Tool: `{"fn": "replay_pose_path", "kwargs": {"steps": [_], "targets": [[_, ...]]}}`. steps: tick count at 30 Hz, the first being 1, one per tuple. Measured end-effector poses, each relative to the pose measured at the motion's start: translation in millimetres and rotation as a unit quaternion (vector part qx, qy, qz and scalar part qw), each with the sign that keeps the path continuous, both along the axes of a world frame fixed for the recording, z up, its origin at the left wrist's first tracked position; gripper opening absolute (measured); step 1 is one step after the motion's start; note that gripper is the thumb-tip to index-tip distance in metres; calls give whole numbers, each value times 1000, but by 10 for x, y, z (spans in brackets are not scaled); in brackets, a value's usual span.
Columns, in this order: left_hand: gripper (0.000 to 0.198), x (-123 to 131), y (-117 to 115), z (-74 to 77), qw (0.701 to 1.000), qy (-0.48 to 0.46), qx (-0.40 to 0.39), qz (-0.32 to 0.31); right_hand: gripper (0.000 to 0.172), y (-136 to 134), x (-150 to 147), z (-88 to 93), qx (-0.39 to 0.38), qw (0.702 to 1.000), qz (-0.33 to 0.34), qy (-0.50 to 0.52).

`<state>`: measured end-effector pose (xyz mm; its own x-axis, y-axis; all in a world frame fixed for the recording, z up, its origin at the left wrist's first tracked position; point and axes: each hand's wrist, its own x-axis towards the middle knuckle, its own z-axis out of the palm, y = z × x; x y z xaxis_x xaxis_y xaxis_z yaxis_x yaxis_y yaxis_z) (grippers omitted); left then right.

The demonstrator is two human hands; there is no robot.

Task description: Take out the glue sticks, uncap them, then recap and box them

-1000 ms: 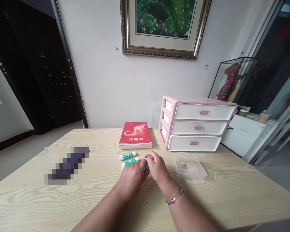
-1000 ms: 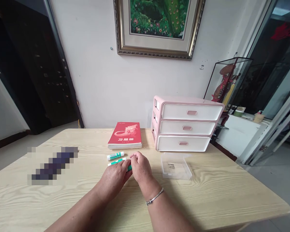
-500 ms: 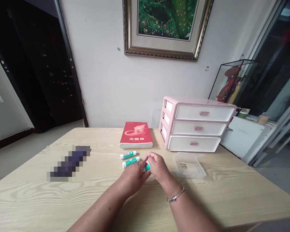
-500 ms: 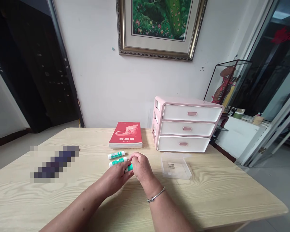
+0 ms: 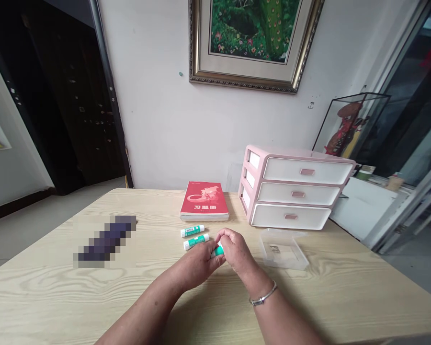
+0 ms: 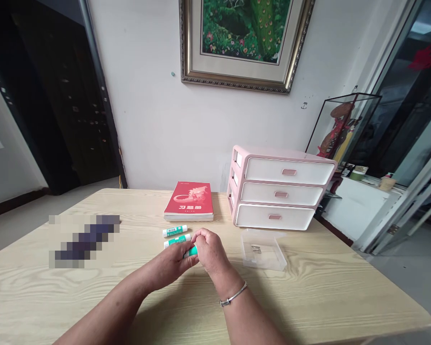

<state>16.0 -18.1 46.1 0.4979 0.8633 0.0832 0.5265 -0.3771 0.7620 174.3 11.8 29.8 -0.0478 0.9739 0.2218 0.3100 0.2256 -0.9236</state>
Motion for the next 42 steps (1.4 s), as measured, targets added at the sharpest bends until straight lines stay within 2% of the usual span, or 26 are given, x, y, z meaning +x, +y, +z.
{"fn": "replay_pose_path", "kwargs": {"steps": [2, 4, 6, 9, 12, 16, 19, 24, 27, 29, 31, 33, 35, 38, 42], "targets": [[46, -64, -20, 37, 1000, 2, -26, -10, 20, 47, 110, 33, 3, 999, -37, 22], [48, -132, -33, 71, 998, -8, -55, -13, 19, 106, 246, 63, 11, 993, -109, 50], [49, -175, -21, 80, 998, -25, -54, 15, 21, 152, 344, 71, 41, 986, -155, 42], [45, -178, 49, 23, 994, -3, 19, 103, 27, 182, 358, 31, 87, 980, -171, -54], [35, -161, 129, -94, 979, 88, 74, 166, 34, 200, 324, -36, 97, 964, -192, -156], [27, -140, 173, -233, 971, 153, 107, 152, 30, 262, 384, -121, 58, 942, -187, -272], [29, -106, 174, -302, 968, 174, 128, 128, 28, 308, 440, -175, 33, 926, -177, -331], [36, -101, 194, -383, 960, 196, 151, 128, 29, 322, 449, -248, 12, 919, -168, -356], [39, -140, 210, -373, 960, 187, 166, 124, 30, 308, 427, -272, 8, 916, -161, -368], [38, -174, 227, -351, 954, 179, 191, 144, 31, 298, 405, -269, 19, 914, -159, -373], [39, -218, 264, -348, 941, 176, 221, 189, 32, 285, 377, -251, 34, 913, -160, -373], [48, -276, 333, -387, 925, 178, 235, 240, 32, 266, 345, -227, 49, 915, -158, -368], [61, -342, 425, -466, 922, 182, 216, 265, 32, 245, 309, -210, 65, 920, -147, -357], [64, -414, 557, -606, 944, 177, 169, 222, 28, 216, 253, -206, 87, 928, -133, -338], [55, -389, 642, -714, 964, 126, 191, 137, 22, 192, 205, -203, 128, 938, -135, -293]]}}
